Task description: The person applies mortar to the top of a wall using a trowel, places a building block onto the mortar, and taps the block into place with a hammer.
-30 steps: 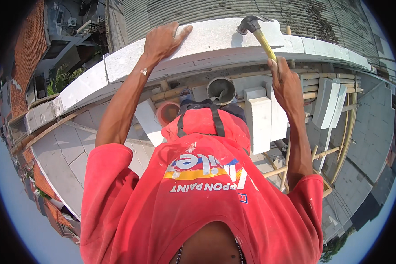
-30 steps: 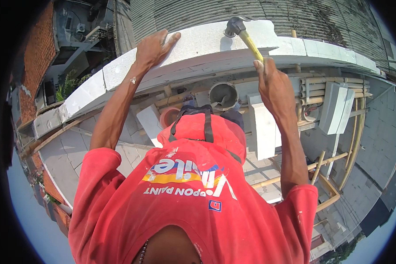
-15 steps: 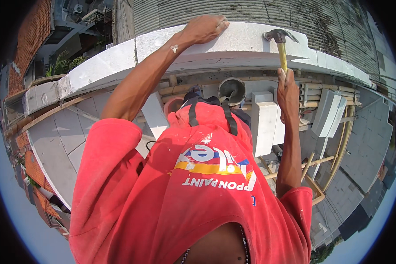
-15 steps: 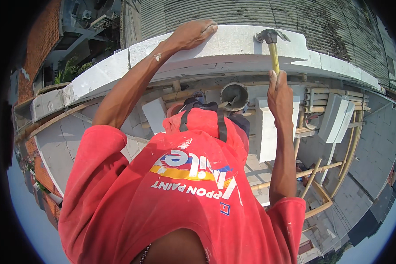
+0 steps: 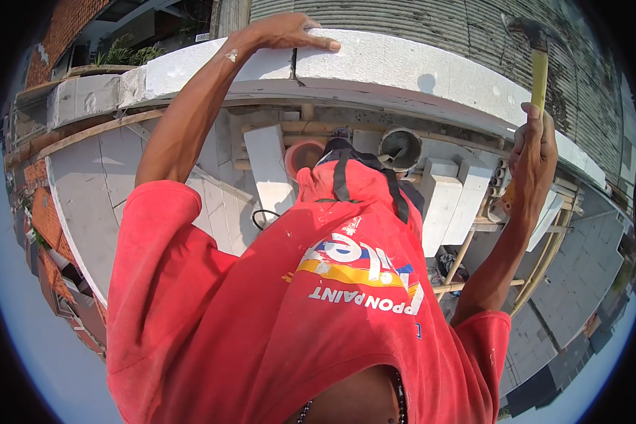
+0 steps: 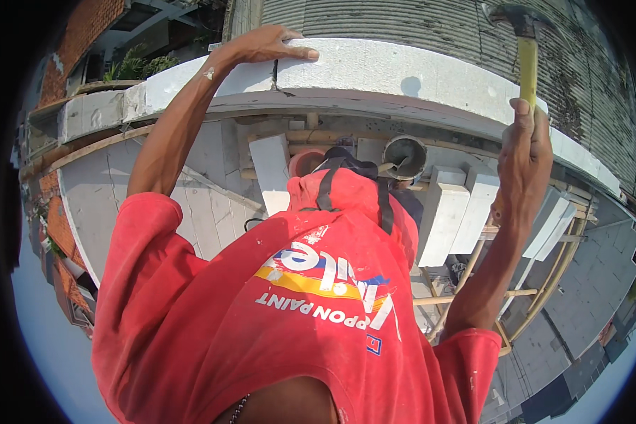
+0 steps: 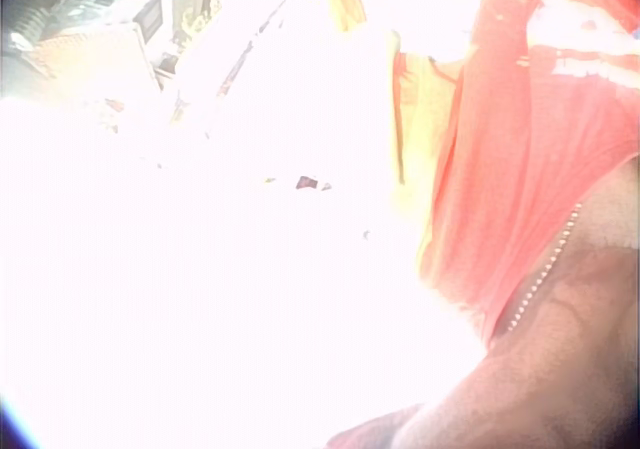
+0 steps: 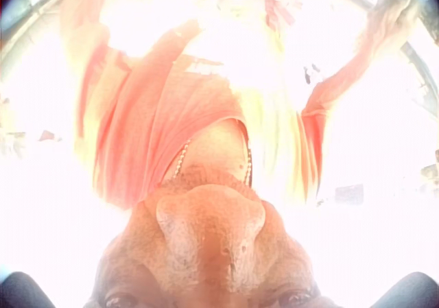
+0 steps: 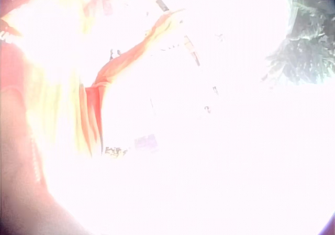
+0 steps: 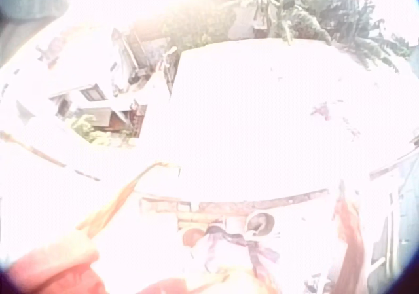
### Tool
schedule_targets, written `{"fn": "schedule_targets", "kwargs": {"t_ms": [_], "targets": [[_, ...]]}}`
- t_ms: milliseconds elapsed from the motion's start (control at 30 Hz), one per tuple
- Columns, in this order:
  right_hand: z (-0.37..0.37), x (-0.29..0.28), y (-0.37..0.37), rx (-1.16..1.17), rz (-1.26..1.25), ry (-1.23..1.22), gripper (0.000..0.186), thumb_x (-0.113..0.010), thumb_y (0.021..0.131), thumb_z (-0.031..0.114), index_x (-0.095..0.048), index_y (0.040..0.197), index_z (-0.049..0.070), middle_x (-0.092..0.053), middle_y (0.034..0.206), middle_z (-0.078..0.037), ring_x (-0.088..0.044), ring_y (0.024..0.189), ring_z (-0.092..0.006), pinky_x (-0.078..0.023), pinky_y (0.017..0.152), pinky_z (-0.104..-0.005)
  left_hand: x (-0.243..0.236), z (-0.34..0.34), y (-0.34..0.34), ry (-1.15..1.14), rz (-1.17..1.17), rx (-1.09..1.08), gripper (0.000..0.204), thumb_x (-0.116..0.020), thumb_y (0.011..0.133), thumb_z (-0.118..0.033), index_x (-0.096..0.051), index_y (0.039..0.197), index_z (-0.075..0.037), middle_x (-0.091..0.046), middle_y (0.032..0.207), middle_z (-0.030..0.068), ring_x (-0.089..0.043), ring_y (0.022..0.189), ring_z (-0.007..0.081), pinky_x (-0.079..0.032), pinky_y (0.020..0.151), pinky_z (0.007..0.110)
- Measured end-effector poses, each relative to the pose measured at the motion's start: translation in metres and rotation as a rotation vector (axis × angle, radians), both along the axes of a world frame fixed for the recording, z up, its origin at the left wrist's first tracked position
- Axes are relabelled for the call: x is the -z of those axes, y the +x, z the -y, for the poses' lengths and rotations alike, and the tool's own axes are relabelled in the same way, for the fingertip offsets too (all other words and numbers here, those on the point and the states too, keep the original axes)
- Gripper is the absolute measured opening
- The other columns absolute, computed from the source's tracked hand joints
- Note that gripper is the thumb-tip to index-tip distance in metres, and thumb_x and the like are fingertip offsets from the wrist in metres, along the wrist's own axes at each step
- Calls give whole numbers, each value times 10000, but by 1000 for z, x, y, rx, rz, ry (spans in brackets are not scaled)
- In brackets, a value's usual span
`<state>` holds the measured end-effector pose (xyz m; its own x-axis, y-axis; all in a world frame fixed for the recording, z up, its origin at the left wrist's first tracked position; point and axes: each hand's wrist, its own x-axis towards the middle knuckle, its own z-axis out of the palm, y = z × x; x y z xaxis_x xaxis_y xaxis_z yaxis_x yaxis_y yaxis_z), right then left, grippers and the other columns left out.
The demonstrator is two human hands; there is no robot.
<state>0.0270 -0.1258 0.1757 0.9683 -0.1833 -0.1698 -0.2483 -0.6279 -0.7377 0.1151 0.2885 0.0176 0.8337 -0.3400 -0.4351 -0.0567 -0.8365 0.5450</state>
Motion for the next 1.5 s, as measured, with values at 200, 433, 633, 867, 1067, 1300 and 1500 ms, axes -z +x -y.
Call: {"fn": "schedule_targets", "kwargs": {"t_ms": [200,433,633,867,1067,1300,1500], "targets": [[-7,78,-22,-501,-48,-437,366,-426,1115,399,-507,1111,42,-565,704,-244,-551,612,-463,-386,561,-493,31,-3,2,28,178,1,1194,-623,611,-965,-709,1247,42,-707,1136,319,-698,1072,471,-563,920,567],[-55,-5,92,-431,-73,-99,442,-532,1065,481,-669,1069,61,-414,665,70,-348,495,-8,-255,420,-211,24,-6,-19,-62,175,6,1161,-622,635,-949,-713,1244,34,-714,1119,306,-703,1053,454,-564,913,552],[-94,55,246,-752,-11,-484,499,-547,1042,524,-671,1107,45,-385,642,83,-345,485,6,-281,420,-202,18,1,-24,-137,188,36,1133,-621,655,-937,-717,1242,28,-720,1105,294,-708,1036,439,-565,907,538],[-121,104,272,-868,-91,-657,491,-546,1044,514,-666,1108,42,-388,640,80,-342,479,1,-276,415,-205,14,-4,-25,-169,192,52,1099,-621,679,-921,-721,1239,20,-727,1089,281,-714,1017,422,-567,900,522],[-129,119,272,-916,-102,-677,485,-545,1046,506,-661,1108,39,-390,638,78,-340,474,-3,-273,411,-207,10,-8,-33,-163,179,50,1071,-620,700,-908,-725,1236,13,-734,1074,269,-719,1001,407,-568,894,508],[-112,112,267,-894,-87,-678,477,-544,1048,496,-656,1109,36,-393,636,75,-337,468,-7,-269,407,-210,9,-1,-25,-158,185,77,1039,-619,724,-893,-729,1233,5,-741,1058,256,-724,981,390,-569,887,493],[-97,89,241,-850,-33,-605,471,-544,1050,488,-652,1110,33,-396,634,73,-335,463,-11,-265,403,-212,11,-11,-25,-115,172,40,1011,-618,745,-880,-733,1230,-1,-747,1044,245,-729,965,375,-570,881,479]]}}
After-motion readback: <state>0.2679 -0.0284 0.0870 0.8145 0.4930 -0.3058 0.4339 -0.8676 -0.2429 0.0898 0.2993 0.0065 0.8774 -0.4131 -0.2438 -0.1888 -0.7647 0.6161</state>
